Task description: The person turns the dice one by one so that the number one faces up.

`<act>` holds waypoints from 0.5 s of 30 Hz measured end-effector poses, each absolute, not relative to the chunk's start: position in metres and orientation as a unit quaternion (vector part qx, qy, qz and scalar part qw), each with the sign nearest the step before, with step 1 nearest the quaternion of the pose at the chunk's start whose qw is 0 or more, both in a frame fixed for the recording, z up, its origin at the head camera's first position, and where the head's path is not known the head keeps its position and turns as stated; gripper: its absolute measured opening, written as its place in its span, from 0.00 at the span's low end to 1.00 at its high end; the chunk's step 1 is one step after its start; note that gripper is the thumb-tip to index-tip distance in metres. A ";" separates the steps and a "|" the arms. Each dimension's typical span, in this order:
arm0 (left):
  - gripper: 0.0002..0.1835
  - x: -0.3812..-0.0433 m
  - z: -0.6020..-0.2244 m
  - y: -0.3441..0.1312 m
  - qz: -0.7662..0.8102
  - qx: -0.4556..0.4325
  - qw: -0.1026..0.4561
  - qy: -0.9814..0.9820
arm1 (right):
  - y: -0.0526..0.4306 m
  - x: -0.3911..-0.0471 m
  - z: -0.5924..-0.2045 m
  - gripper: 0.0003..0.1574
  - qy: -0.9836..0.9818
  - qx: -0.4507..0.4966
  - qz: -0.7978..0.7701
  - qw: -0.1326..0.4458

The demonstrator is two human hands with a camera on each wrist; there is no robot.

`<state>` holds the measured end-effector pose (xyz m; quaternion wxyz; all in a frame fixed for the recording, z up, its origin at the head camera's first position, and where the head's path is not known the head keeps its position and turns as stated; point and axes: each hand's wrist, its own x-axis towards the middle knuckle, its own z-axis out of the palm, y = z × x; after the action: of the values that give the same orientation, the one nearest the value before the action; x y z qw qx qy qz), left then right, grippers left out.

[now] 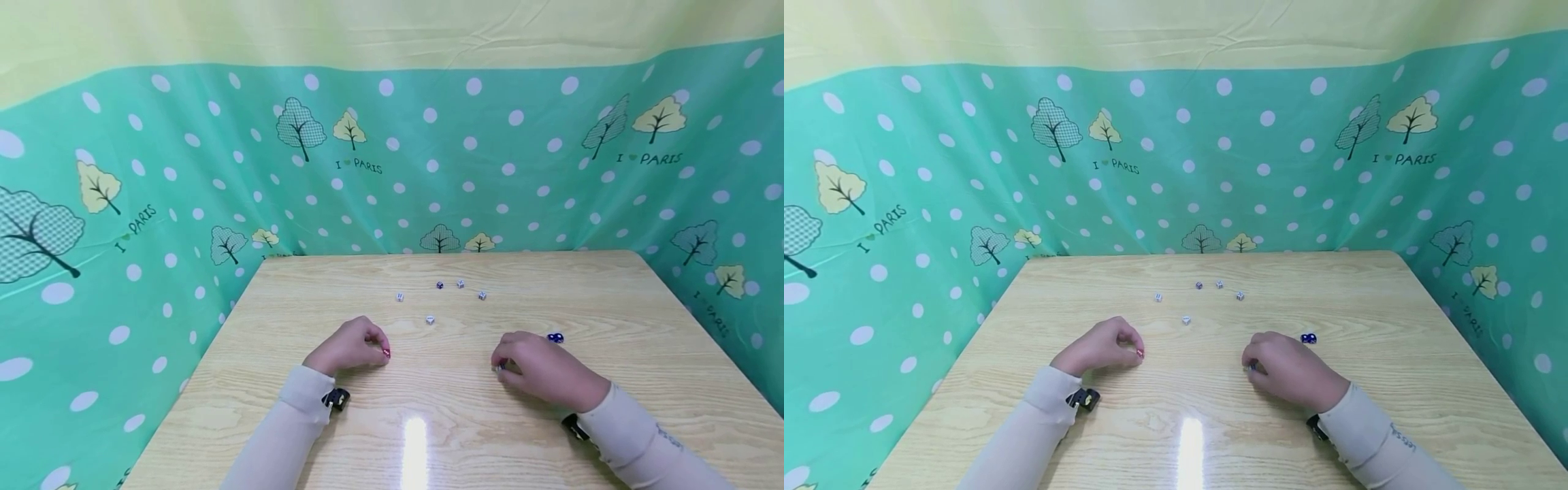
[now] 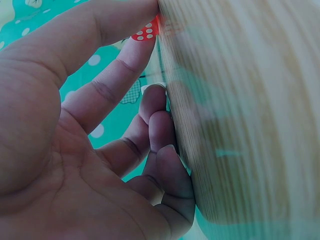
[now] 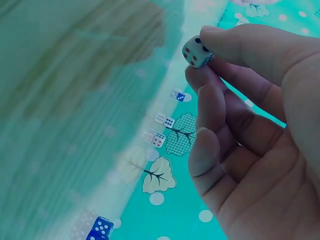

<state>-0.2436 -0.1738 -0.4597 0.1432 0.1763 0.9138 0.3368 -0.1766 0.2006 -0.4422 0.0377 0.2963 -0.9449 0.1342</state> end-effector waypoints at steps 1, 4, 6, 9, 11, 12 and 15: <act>0.06 -0.244 -0.460 -0.174 0.337 0.176 0.144 0.914 | 0.201 -0.177 -0.441 0.06 -0.944 0.296 0.139 0.035; 0.06 -0.243 -0.459 -0.174 0.337 0.176 0.144 0.913 | 0.204 -0.179 -0.440 0.06 -0.942 0.299 0.148 0.031; 0.06 -0.243 -0.458 -0.174 0.338 0.175 0.145 0.913 | 0.205 -0.180 -0.439 0.07 -0.941 0.300 0.157 0.026; 0.06 -0.242 -0.458 -0.173 0.336 0.174 0.145 0.914 | 0.206 -0.181 -0.440 0.08 -0.938 0.302 0.172 0.015; 0.06 -0.242 -0.457 -0.173 0.335 0.175 0.145 0.915 | 0.207 -0.182 -0.440 0.08 -0.936 0.301 0.180 0.008; 0.07 -0.243 -0.457 -0.173 0.334 0.176 0.145 0.915 | 0.207 -0.182 -0.440 0.08 -0.936 0.299 0.183 0.006; 0.07 -0.243 -0.457 -0.173 0.334 0.178 0.145 0.914 | 0.207 -0.182 -0.442 0.09 -0.936 0.296 0.188 0.003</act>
<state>-0.2426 -0.1731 -0.4571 0.1449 0.1781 0.9143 0.3338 -0.1821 0.2068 -0.4417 0.0032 0.2965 -0.9364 0.1877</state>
